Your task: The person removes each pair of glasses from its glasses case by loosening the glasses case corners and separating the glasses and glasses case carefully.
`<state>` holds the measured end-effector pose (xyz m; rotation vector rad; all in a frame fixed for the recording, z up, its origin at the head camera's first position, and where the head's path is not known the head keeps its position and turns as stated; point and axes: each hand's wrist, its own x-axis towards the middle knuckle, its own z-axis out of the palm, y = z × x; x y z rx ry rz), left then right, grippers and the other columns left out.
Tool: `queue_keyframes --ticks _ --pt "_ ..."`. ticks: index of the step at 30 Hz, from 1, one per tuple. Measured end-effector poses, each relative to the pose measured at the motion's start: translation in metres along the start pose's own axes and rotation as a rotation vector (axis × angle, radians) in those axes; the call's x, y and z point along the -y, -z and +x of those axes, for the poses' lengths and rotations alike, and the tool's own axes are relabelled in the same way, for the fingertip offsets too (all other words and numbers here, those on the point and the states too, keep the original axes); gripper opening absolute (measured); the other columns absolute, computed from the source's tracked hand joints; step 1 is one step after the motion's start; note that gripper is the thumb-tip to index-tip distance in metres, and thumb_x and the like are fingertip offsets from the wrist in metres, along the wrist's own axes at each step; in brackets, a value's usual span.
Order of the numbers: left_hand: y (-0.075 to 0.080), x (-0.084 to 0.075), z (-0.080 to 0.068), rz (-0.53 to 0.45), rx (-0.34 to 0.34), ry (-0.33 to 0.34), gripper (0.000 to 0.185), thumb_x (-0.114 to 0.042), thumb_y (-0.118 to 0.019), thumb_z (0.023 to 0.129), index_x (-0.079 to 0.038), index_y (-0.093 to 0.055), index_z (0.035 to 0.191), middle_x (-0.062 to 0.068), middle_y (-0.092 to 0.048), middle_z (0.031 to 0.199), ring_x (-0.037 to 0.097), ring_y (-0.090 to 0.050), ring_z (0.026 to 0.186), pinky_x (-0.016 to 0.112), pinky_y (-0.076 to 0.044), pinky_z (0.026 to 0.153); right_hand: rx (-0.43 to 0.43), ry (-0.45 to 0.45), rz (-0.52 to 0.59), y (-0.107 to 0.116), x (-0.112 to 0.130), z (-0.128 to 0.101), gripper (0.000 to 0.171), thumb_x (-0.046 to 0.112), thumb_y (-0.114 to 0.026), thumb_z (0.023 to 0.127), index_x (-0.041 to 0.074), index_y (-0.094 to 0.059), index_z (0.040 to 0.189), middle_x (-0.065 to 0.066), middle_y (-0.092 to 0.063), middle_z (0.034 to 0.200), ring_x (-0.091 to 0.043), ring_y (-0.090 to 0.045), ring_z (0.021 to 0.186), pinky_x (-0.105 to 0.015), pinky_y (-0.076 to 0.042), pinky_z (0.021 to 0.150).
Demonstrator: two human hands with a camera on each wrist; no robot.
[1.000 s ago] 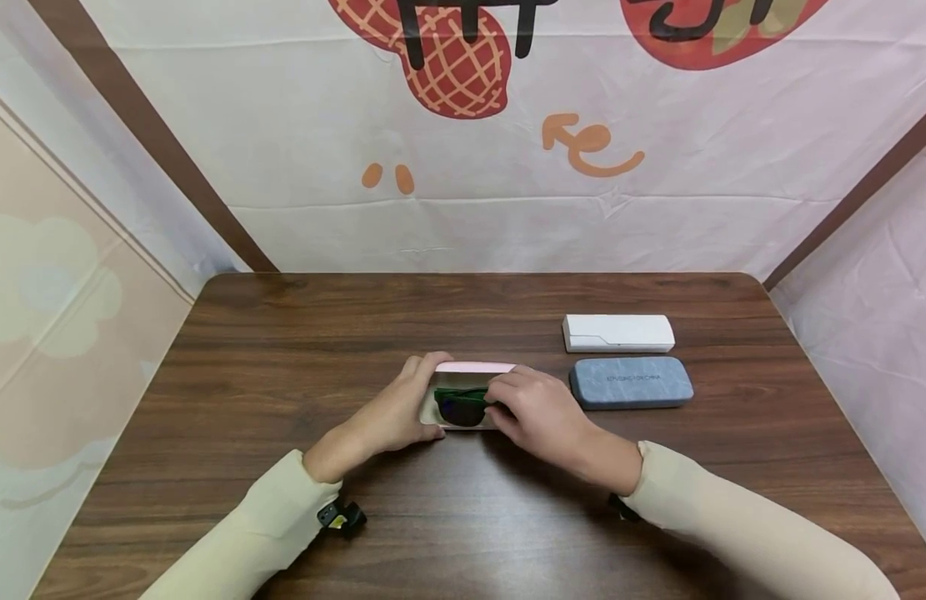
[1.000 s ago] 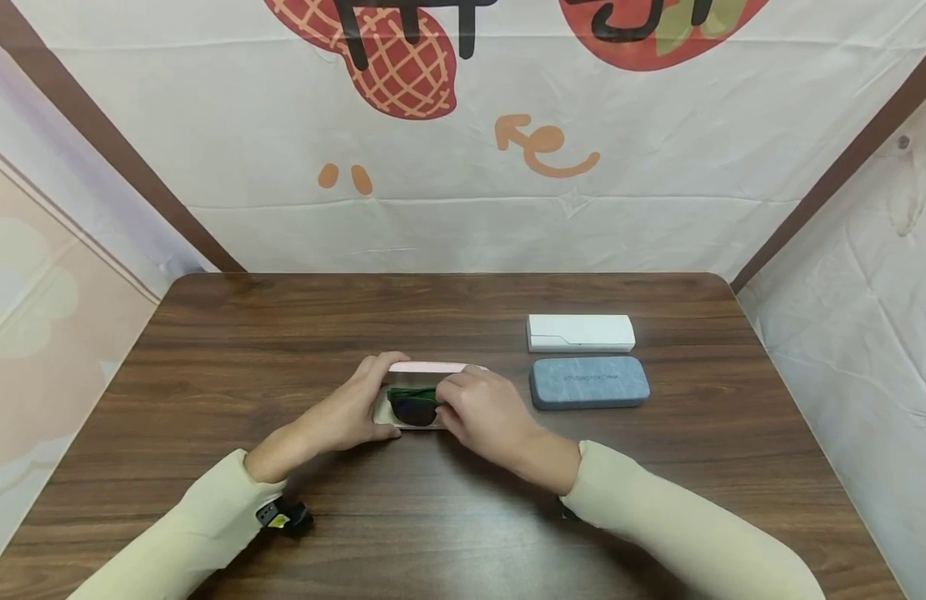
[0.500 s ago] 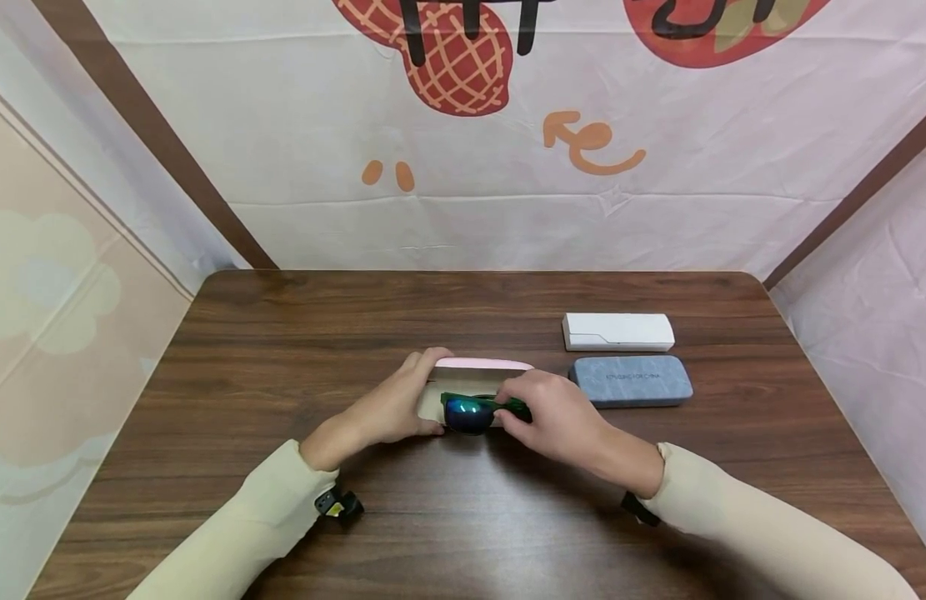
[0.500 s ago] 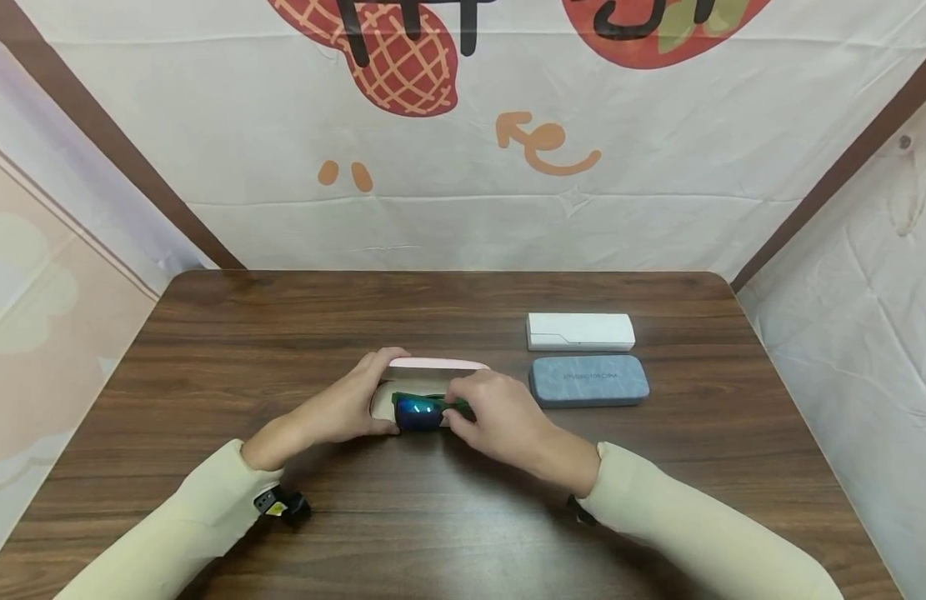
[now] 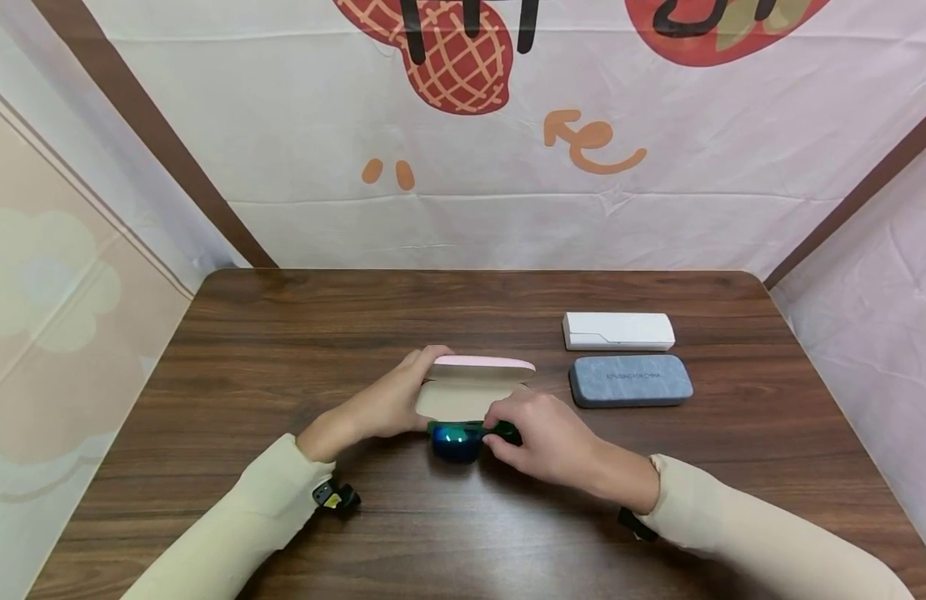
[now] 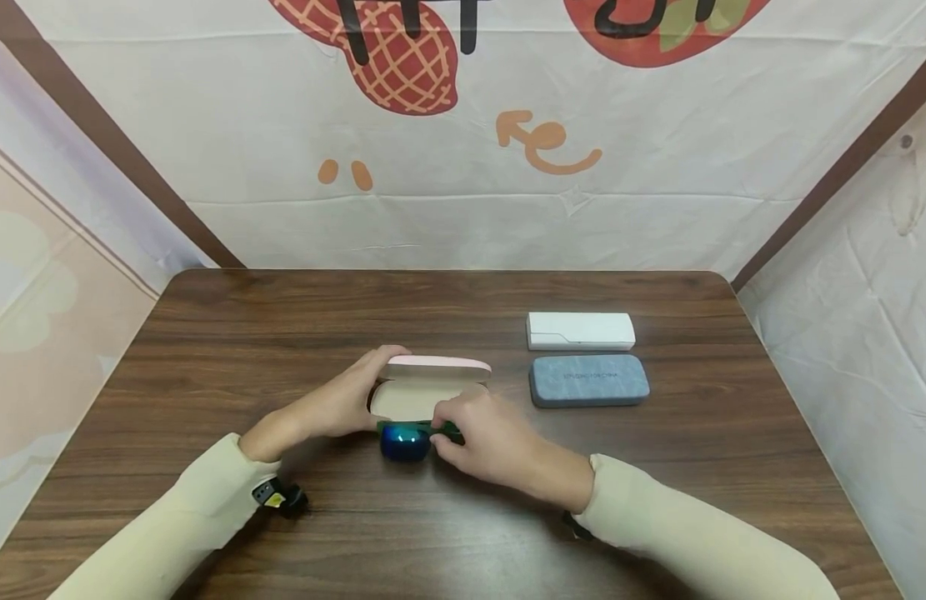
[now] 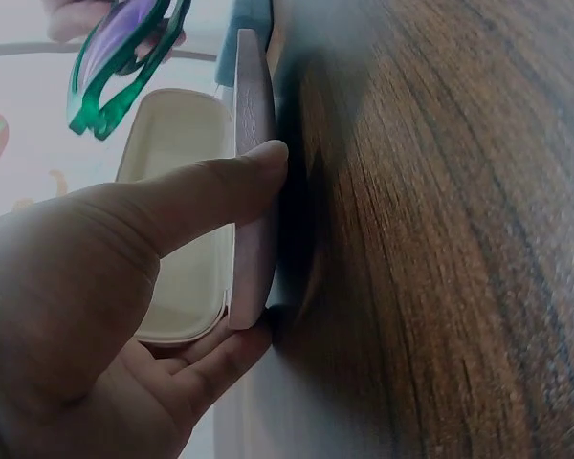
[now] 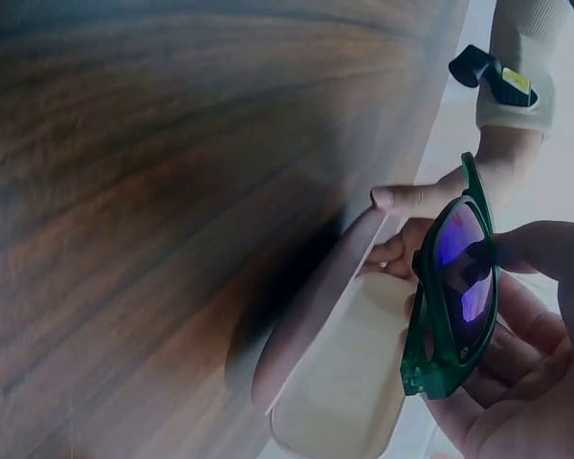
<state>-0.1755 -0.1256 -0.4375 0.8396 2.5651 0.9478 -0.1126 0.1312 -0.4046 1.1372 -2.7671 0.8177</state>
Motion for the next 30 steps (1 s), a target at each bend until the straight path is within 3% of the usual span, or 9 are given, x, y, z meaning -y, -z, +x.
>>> queue_keyframes --ticks 8,15,30 --pt "0.0 -0.001 0.0 0.008 -0.004 0.003 0.099 -0.013 -0.094 0.073 -0.017 -0.033 0.15 0.017 -0.048 0.137 0.031 -0.05 0.124 0.051 -0.048 0.099 0.062 0.031 0.033 -0.012 0.007 -0.001 0.005 0.017 -0.077 0.089 0.016 -0.072 0.09 0.009 -0.071 0.086 -0.006 -0.064 0.081 -0.026 -0.053 0.071" --pt "0.0 0.0 0.0 -0.007 0.008 0.035 0.099 -0.014 -0.094 0.073 -0.019 -0.032 0.151 0.015 -0.047 0.138 0.029 -0.05 0.124 0.051 -0.047 0.1 0.112 0.036 0.059 -0.025 0.012 -0.002 0.005 0.018 -0.076 0.09 0.018 -0.071 0.089 0.011 -0.069 0.085 -0.003 -0.063 0.081 -0.024 -0.052 0.072" --pt "0.001 0.0 -0.001 0.002 -0.002 0.015 0.099 -0.015 -0.094 0.073 -0.017 -0.033 0.151 0.017 -0.047 0.137 0.031 -0.05 0.124 0.051 -0.046 0.099 0.153 0.08 0.038 -0.048 0.021 -0.001 0.011 0.024 -0.077 0.089 0.021 -0.068 0.083 0.014 -0.064 0.08 0.003 -0.054 0.074 -0.016 -0.045 0.066"
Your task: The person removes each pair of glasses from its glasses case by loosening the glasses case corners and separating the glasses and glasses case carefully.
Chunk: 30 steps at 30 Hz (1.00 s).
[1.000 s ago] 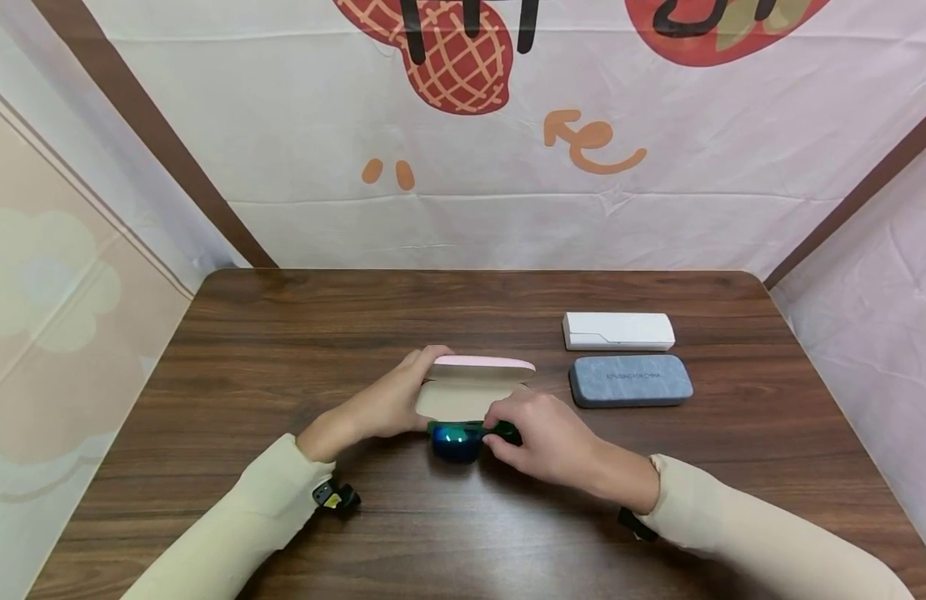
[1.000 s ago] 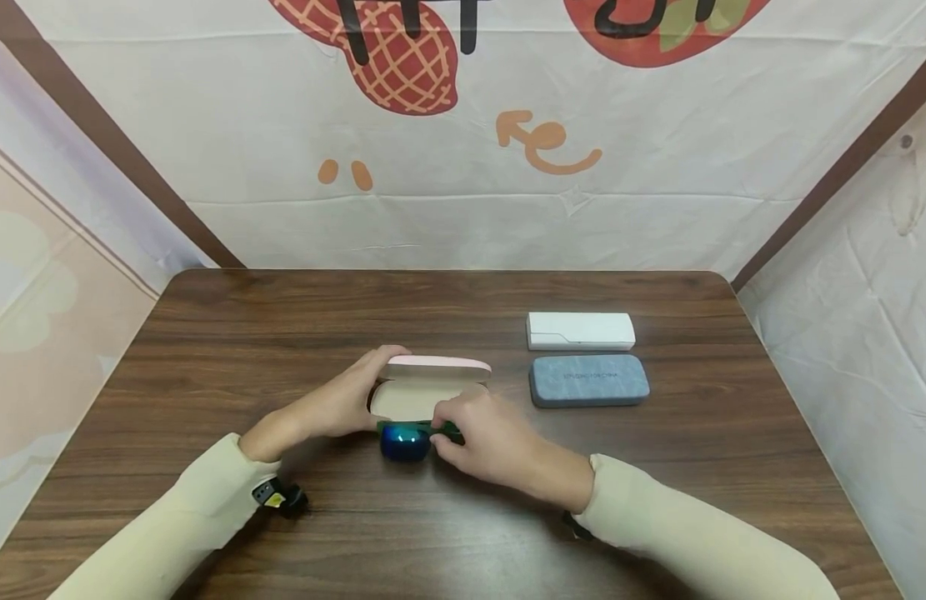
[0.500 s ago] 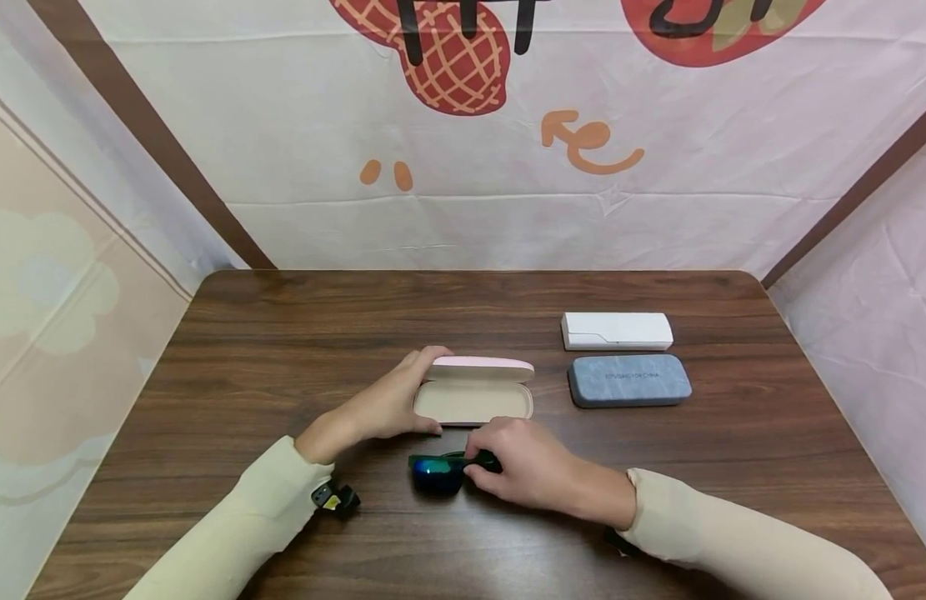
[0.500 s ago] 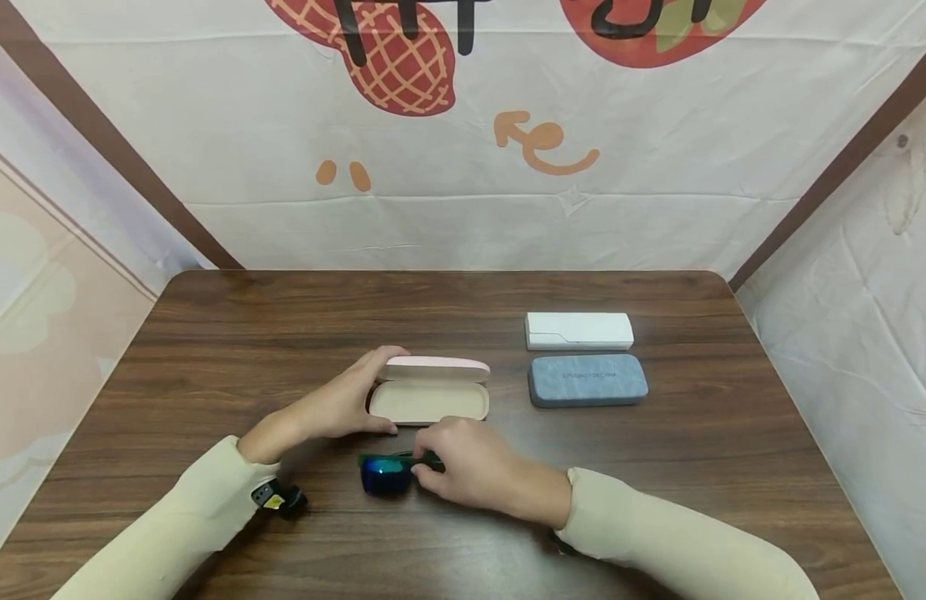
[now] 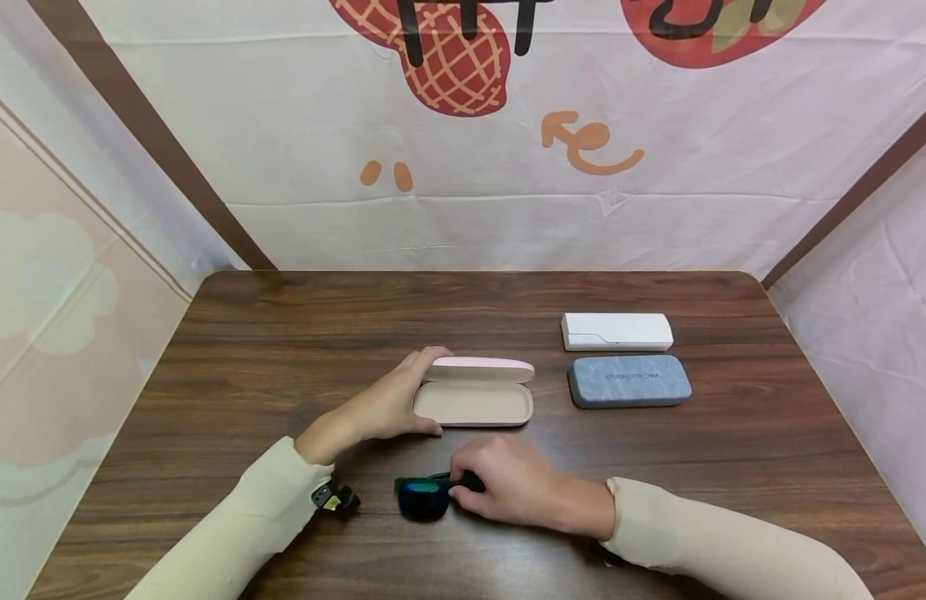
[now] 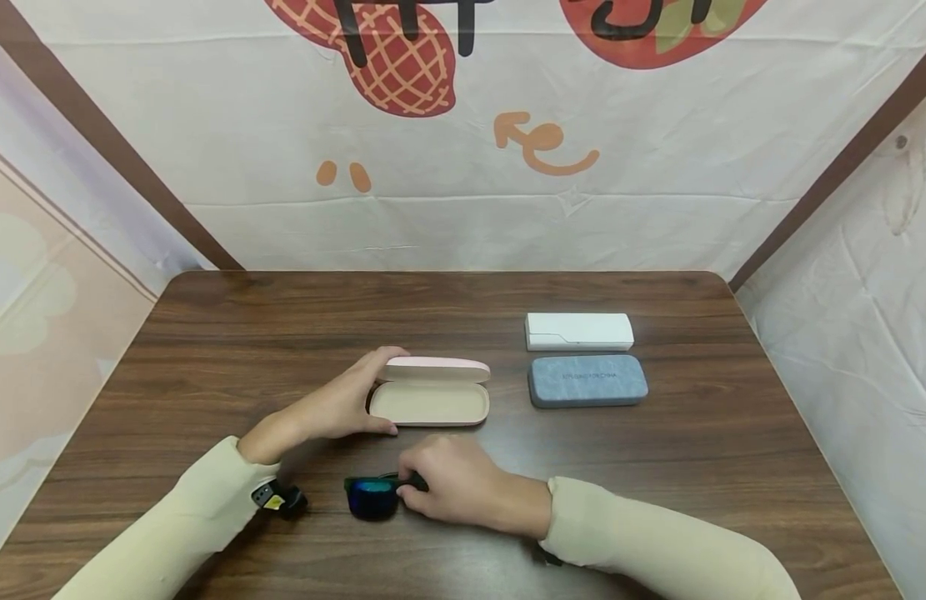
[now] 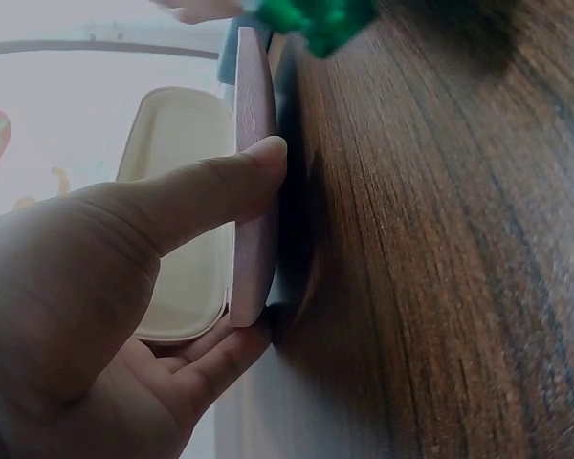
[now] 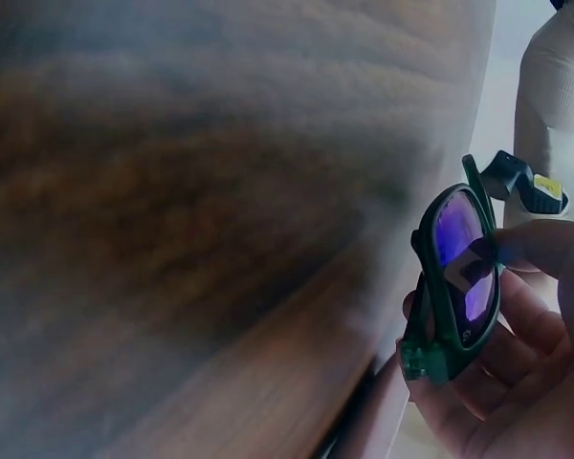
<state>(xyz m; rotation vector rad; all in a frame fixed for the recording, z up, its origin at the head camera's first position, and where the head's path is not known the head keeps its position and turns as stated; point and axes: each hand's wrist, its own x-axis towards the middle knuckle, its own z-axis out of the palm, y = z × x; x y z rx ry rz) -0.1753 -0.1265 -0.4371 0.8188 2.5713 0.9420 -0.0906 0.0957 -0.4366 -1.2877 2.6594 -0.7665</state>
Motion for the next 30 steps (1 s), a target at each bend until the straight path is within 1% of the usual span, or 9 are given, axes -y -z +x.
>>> queue_keyframes --ticks 10,15,21,30 --pt "0.0 -0.0002 -0.0004 -0.009 -0.007 -0.015 0.099 -0.014 -0.094 0.073 -0.016 -0.033 0.15 0.017 -0.048 0.137 0.031 -0.05 0.124 0.051 -0.046 0.099 0.011 -0.005 -0.017 -0.0071 0.0019 0.002 0.011 0.024 -0.078 0.087 0.023 -0.068 0.082 0.015 -0.066 0.081 0.004 -0.055 0.076 -0.017 -0.045 0.067" --pt "0.0003 -0.0003 -0.0005 -0.007 -0.012 -0.023 0.099 -0.015 -0.094 0.073 -0.016 -0.032 0.151 0.017 -0.048 0.137 0.03 -0.05 0.124 0.05 -0.045 0.1 0.03 -0.014 -0.029 -0.0083 0.003 0.0033 0.011 0.026 -0.078 0.088 0.024 -0.069 0.083 0.016 -0.066 0.082 0.004 -0.056 0.078 -0.018 -0.046 0.067" --pt "-0.0004 0.0004 0.0 -0.002 -0.02 -0.036 0.099 -0.016 -0.094 0.073 -0.016 -0.033 0.15 0.017 -0.049 0.137 0.03 -0.05 0.123 0.05 -0.046 0.099 0.04 -0.016 -0.026 -0.0094 0.0036 0.0044 0.011 0.027 -0.078 0.089 0.024 -0.069 0.083 0.016 -0.066 0.083 0.005 -0.053 0.076 -0.016 -0.044 0.065" --pt "0.0002 -0.0002 -0.0001 -0.002 -0.011 -0.033 0.099 -0.015 -0.094 0.073 -0.016 -0.032 0.15 0.016 -0.048 0.136 0.03 -0.051 0.123 0.05 -0.046 0.098 0.049 -0.014 -0.035 -0.0088 0.0046 0.006 0.01 0.028 -0.078 0.089 0.024 -0.07 0.083 0.016 -0.067 0.083 0.006 -0.053 0.075 -0.016 -0.044 0.064"
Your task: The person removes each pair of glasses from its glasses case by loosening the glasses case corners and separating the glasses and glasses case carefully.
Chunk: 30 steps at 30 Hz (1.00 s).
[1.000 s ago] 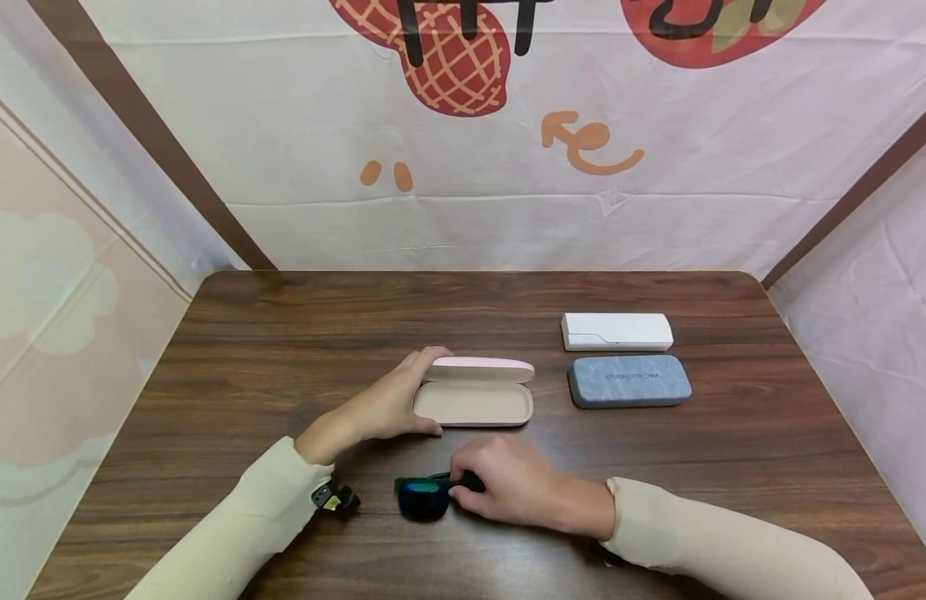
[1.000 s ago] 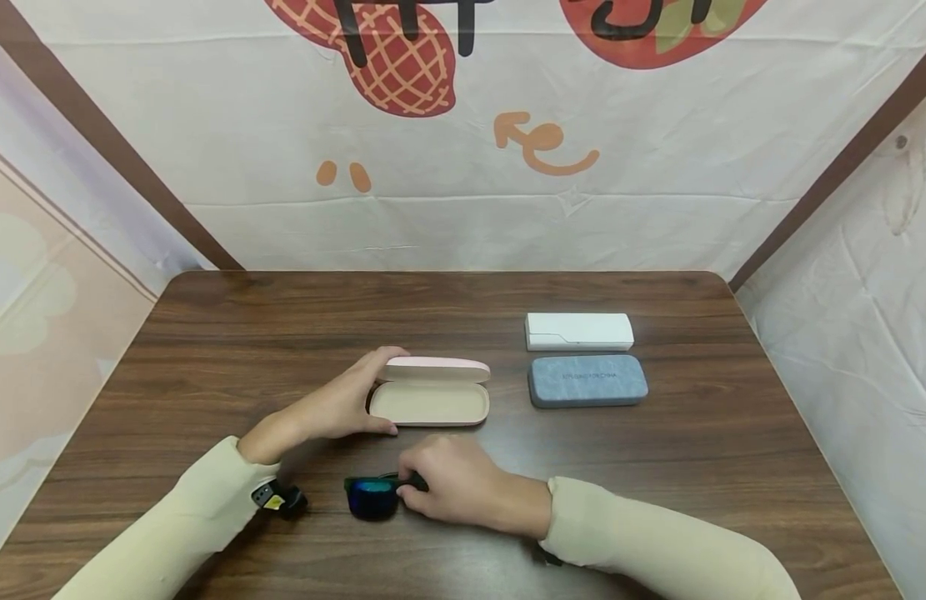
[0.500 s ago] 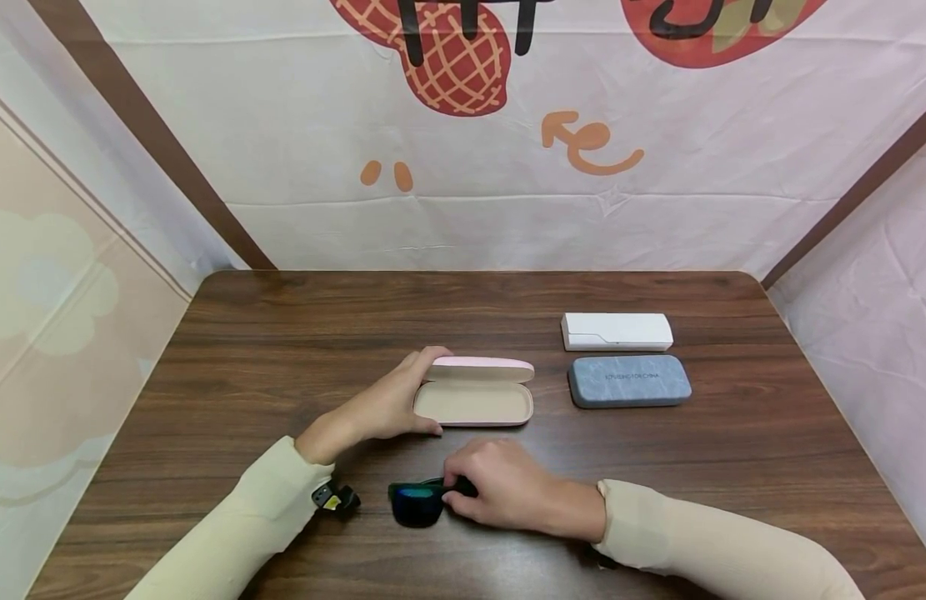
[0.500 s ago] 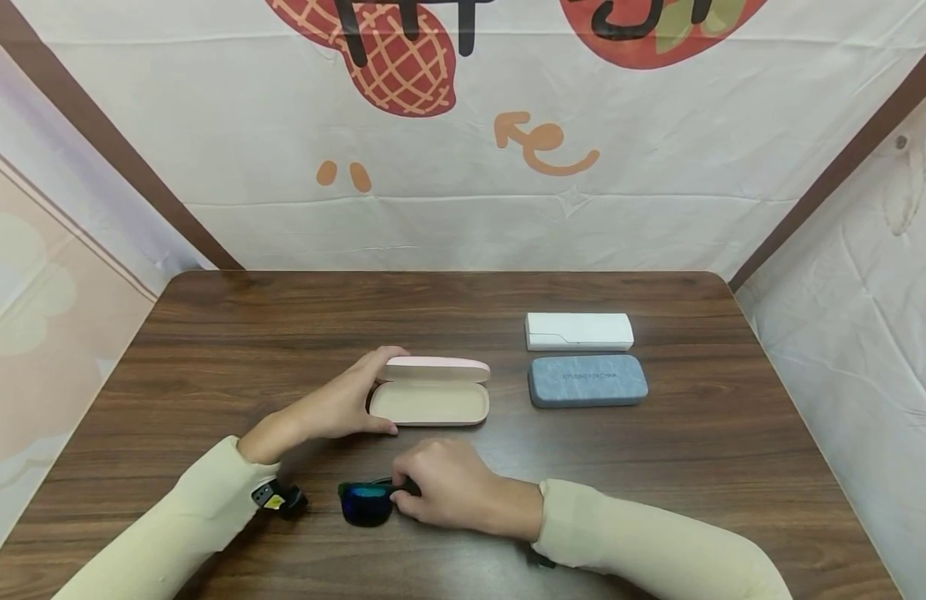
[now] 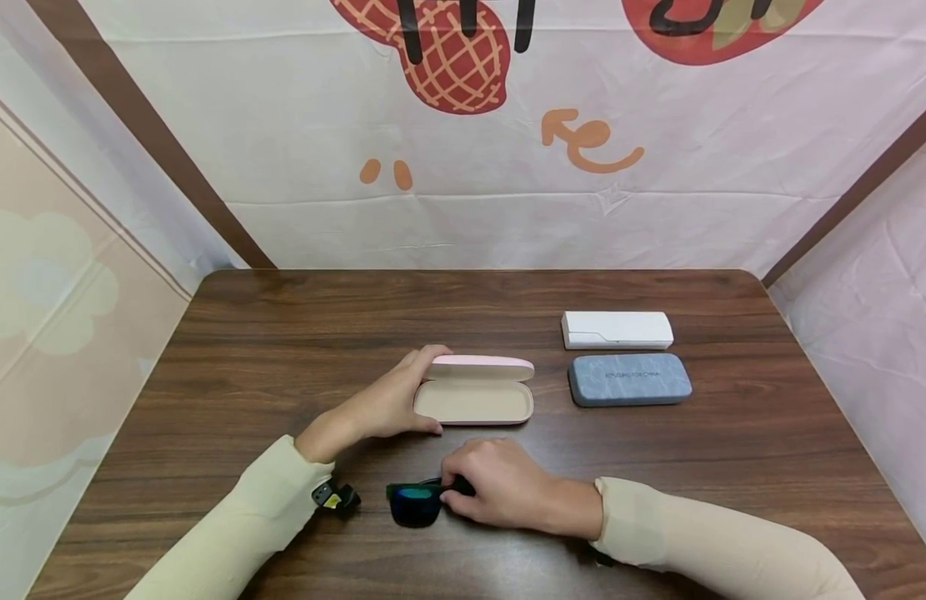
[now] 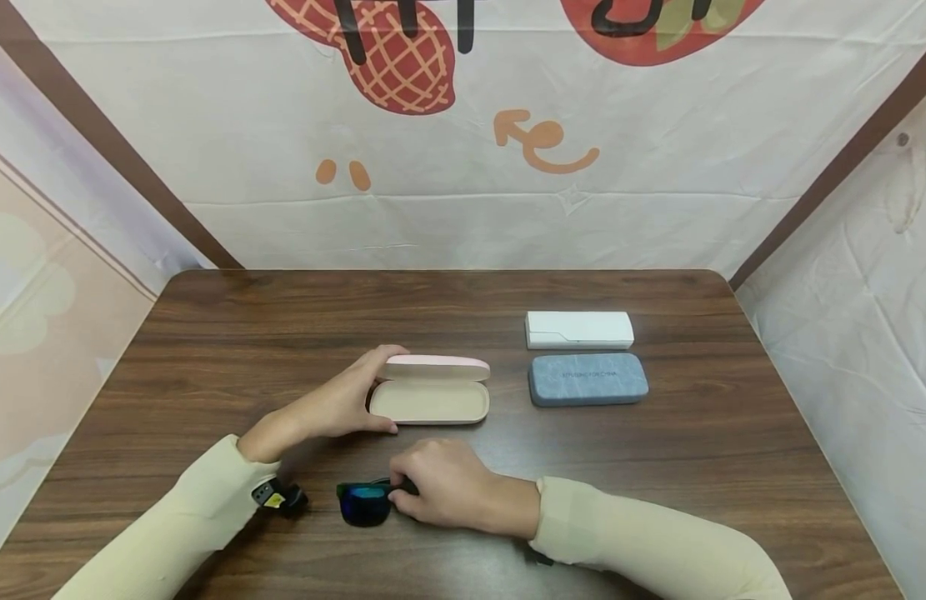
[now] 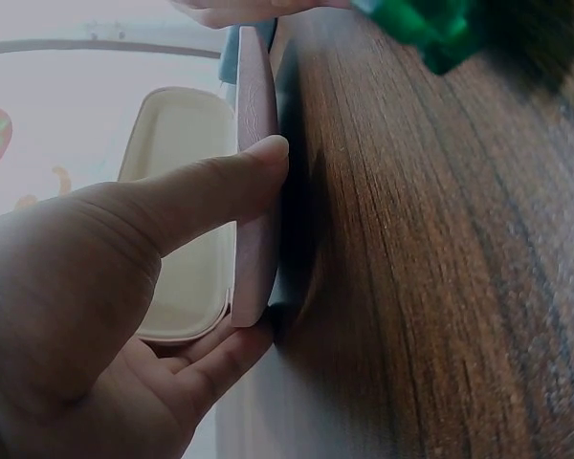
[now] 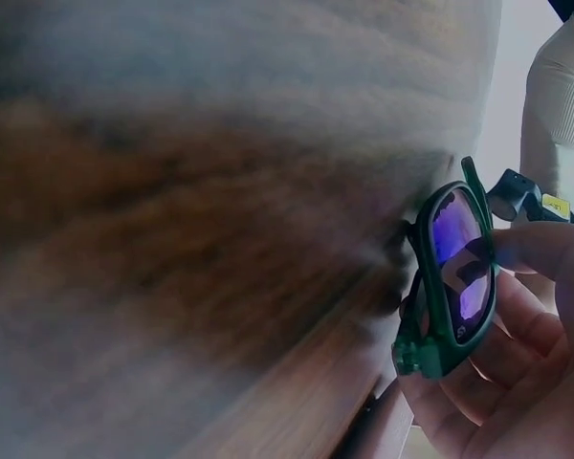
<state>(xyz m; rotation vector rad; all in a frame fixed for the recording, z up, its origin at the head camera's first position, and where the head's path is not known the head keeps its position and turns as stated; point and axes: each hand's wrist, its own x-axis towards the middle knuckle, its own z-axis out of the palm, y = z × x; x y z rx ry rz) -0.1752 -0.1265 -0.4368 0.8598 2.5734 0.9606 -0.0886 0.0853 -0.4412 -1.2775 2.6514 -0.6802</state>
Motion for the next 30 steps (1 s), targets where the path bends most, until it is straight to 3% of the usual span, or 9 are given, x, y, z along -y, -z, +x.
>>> queue_keyframes --ticks 22,30 --pt "-0.0003 0.0034 0.0014 -0.006 -0.004 0.005 0.1 -0.017 -0.095 0.072 -0.017 -0.033 0.15 0.015 -0.048 0.137 0.029 -0.05 0.122 0.049 -0.046 0.098 0.043 -0.005 -0.012 0.0007 0.0015 0.0062 0.015 0.033 -0.079 0.09 0.026 -0.067 0.083 0.019 -0.065 0.08 0.006 -0.049 0.069 -0.016 -0.038 0.057" --pt "-0.0008 0.0029 0.0012 -0.007 0.004 0.016 0.099 -0.018 -0.094 0.073 -0.018 -0.033 0.151 0.015 -0.048 0.138 0.03 -0.051 0.122 0.05 -0.047 0.097 0.04 -0.012 -0.036 0.0007 0.0035 0.0079 0.014 0.036 -0.078 0.09 0.026 -0.069 0.084 0.018 -0.067 0.083 0.005 -0.058 0.076 -0.02 -0.046 0.062"
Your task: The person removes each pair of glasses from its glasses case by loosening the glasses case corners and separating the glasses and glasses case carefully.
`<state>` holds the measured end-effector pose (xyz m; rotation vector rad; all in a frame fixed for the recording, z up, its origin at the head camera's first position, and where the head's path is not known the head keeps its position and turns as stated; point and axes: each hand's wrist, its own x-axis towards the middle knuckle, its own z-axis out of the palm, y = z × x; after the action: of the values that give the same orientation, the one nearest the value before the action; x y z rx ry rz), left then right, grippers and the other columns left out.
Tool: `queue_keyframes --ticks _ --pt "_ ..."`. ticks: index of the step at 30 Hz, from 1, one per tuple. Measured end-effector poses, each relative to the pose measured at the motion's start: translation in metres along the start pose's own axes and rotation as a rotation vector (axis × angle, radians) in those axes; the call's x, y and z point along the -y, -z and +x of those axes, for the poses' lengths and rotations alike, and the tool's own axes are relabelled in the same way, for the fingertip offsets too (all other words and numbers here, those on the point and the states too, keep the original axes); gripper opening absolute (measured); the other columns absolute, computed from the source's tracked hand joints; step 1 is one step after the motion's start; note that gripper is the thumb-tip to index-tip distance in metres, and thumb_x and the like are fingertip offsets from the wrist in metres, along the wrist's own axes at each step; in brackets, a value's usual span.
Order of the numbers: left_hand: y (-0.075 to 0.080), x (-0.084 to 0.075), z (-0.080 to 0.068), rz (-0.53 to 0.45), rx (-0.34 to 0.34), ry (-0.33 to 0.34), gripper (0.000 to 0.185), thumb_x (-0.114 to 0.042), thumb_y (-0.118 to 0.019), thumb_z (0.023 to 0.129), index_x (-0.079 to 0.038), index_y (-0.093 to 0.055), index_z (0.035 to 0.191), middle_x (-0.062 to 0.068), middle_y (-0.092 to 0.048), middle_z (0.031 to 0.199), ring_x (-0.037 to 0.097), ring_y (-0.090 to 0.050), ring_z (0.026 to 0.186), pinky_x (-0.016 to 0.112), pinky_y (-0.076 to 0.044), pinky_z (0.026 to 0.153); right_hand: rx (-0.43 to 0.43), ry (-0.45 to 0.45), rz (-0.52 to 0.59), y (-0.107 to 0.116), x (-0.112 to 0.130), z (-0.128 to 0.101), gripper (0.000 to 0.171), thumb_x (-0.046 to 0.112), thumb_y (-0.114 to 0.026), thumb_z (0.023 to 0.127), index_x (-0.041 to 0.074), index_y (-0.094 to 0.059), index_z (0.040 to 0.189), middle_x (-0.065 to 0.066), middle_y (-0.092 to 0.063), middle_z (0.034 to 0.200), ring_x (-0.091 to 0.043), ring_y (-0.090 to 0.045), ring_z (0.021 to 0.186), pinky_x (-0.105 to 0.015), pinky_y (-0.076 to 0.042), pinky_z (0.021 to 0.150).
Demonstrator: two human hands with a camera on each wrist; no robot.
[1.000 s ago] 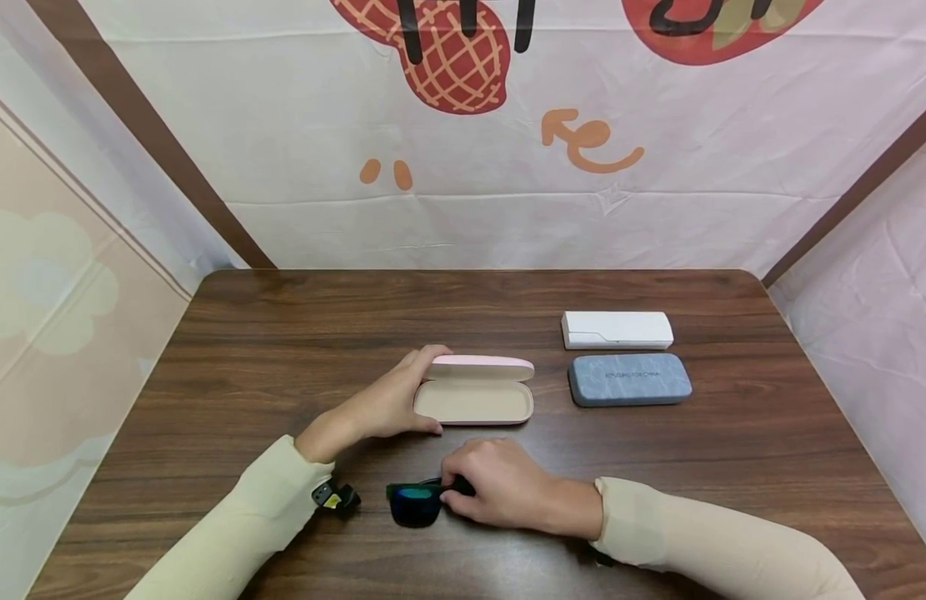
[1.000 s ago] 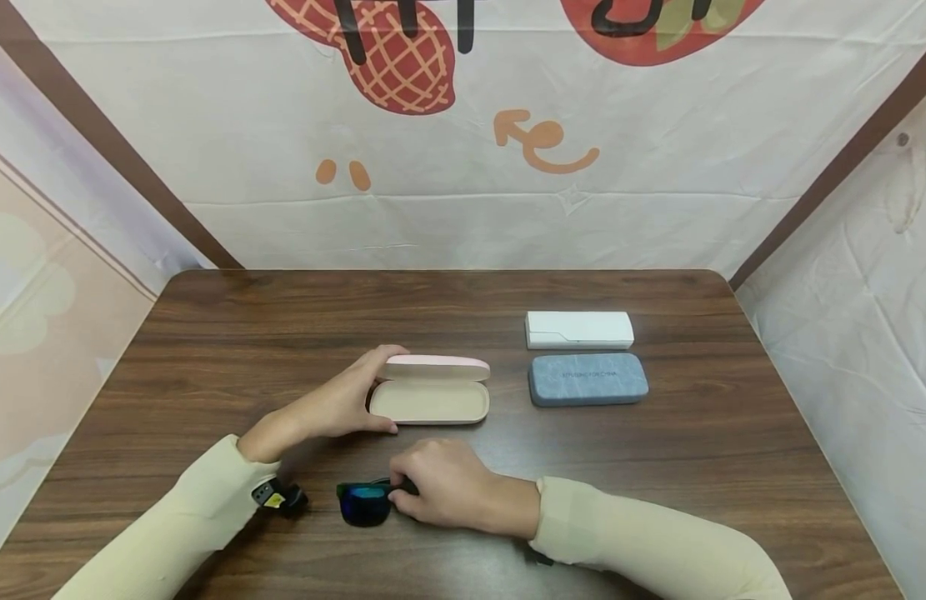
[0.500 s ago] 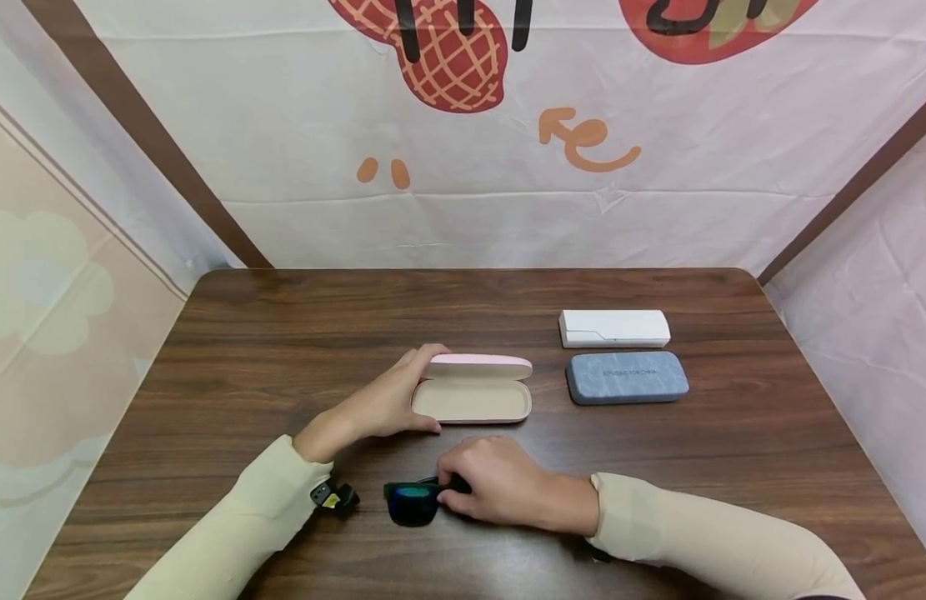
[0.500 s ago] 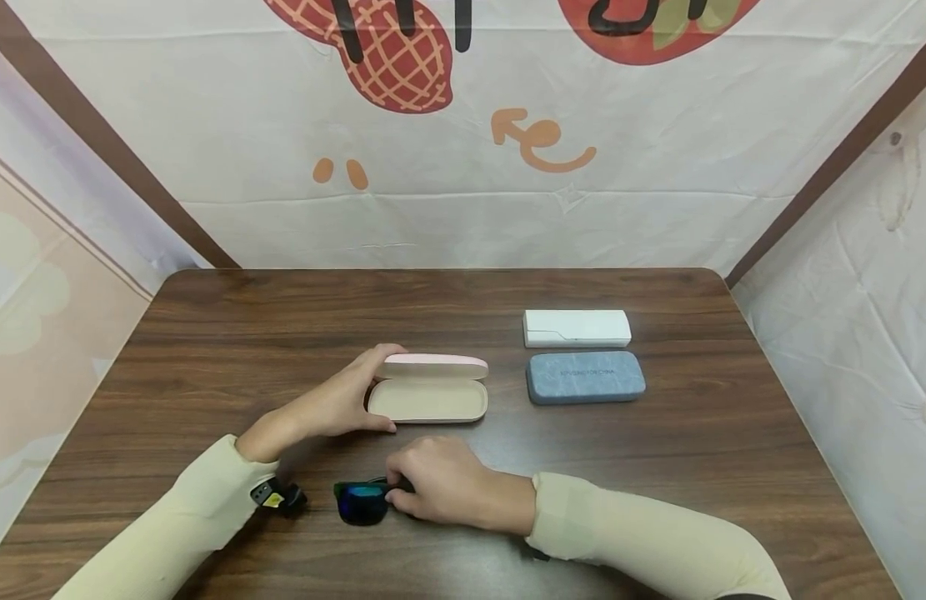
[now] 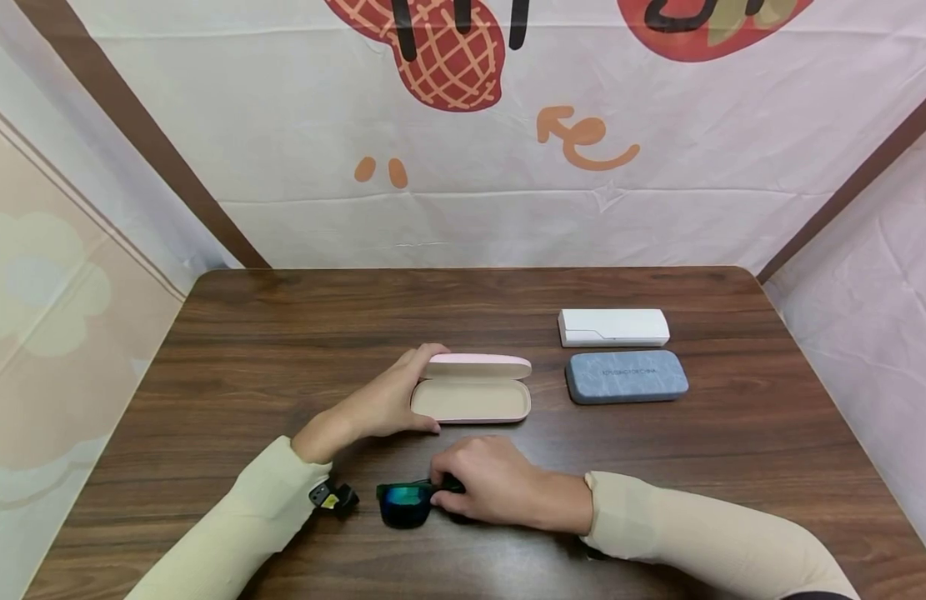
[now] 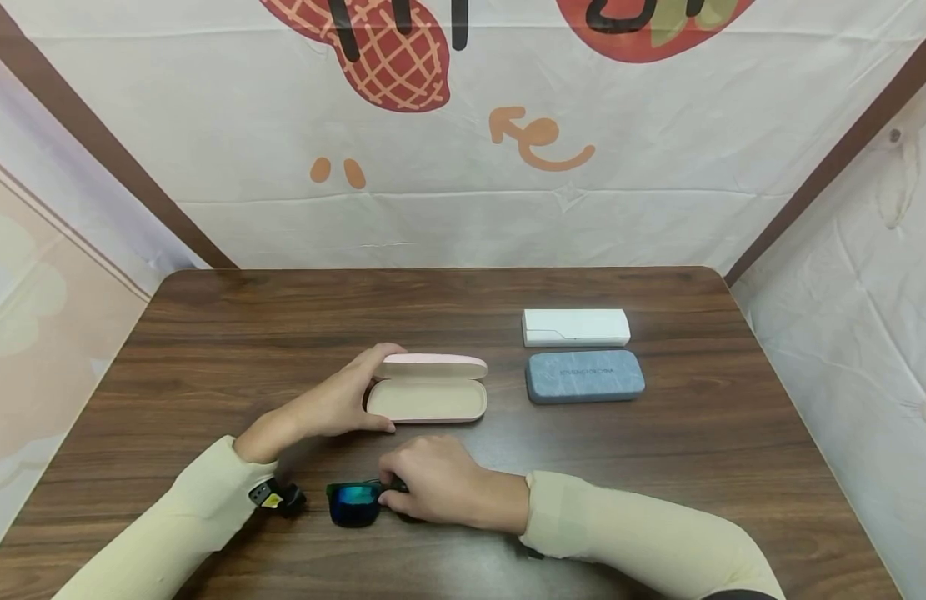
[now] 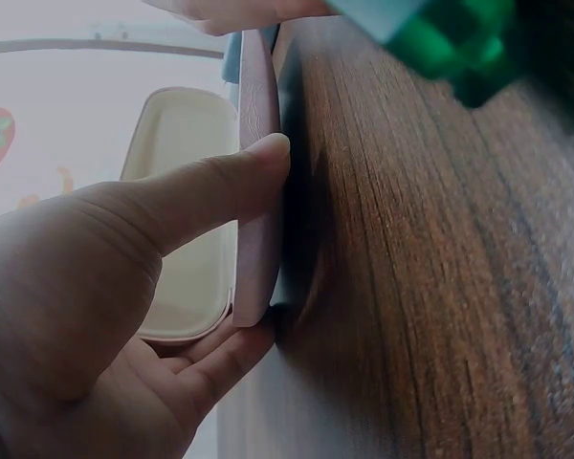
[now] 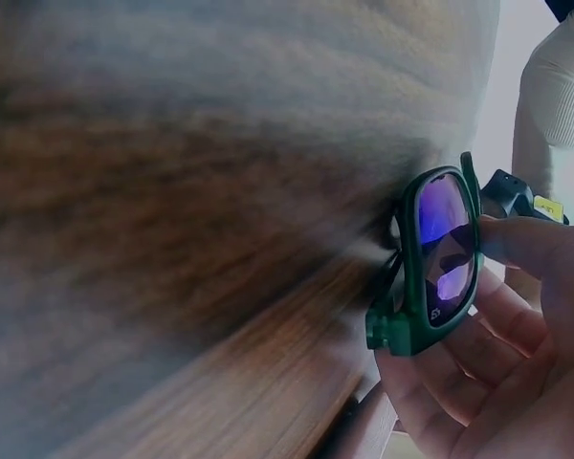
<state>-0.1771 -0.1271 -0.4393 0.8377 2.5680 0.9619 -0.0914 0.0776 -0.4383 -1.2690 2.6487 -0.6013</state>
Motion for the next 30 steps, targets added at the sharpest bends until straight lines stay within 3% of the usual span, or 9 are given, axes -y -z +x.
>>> queue_keyframes --ticks 30 --pt "0.0004 0.0001 0.0 0.007 -0.003 0.003 0.099 -0.016 -0.094 0.073 -0.017 -0.033 0.151 0.016 -0.048 0.137 0.031 -0.051 0.122 0.051 -0.047 0.098 -0.005 -0.018 0.035 0.0014 -0.0019 0.0001 0.014 0.04 -0.073 0.094 0.026 -0.072 0.089 0.018 -0.066 0.082 0.005 -0.057 0.074 -0.02 -0.046 0.062"
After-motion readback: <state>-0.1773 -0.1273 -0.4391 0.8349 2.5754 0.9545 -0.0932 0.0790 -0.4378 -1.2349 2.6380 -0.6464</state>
